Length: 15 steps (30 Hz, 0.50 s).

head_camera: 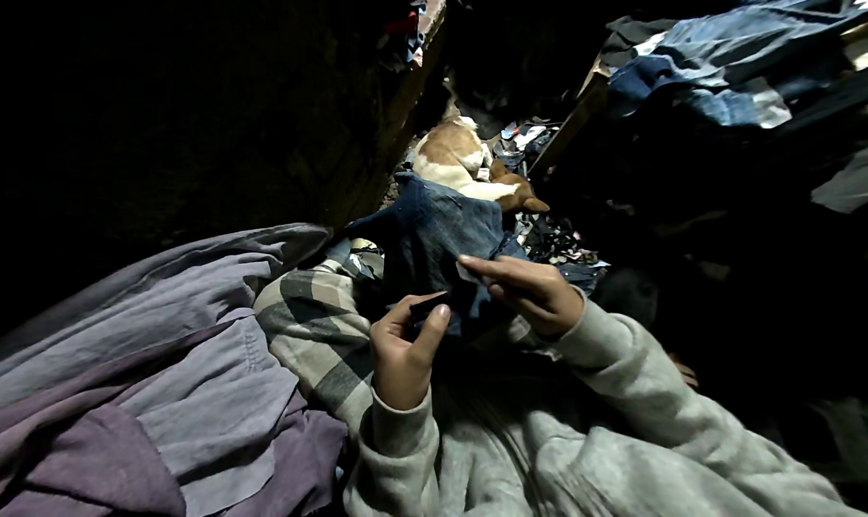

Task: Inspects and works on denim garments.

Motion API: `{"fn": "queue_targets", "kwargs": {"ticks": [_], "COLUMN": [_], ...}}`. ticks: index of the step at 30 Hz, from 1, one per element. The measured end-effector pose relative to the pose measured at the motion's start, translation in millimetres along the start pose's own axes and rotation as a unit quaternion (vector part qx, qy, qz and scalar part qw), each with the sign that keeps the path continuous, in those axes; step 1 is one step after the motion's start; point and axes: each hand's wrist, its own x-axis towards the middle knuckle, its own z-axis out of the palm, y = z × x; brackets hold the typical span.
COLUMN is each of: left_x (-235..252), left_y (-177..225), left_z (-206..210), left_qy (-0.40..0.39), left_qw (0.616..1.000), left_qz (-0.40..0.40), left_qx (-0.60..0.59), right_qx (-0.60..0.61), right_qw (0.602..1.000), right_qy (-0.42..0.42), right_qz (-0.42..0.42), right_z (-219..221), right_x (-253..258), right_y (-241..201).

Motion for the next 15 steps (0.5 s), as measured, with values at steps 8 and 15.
{"fn": "queue_targets", "kwargs": {"ticks": [8, 15], "left_x": [0.7, 0.5], "left_y": [0.8, 0.9], "left_z": [0.9, -0.4], "left_qy": [-0.002, -0.018], "left_qw": [1.000, 0.999], "left_qz": [-0.009, -0.034], "left_qx": [0.006, -0.012], "right_qx": [0.039, -0.020], "right_qw": [0.996, 0.997], "right_qy": [-0.075, -0.081], "right_qz": [-0.004, -0.005], "right_z": [-3.5, 2.7], "right_x": [-1.0, -2.4], "right_y": [-10.3, -11.6]}}
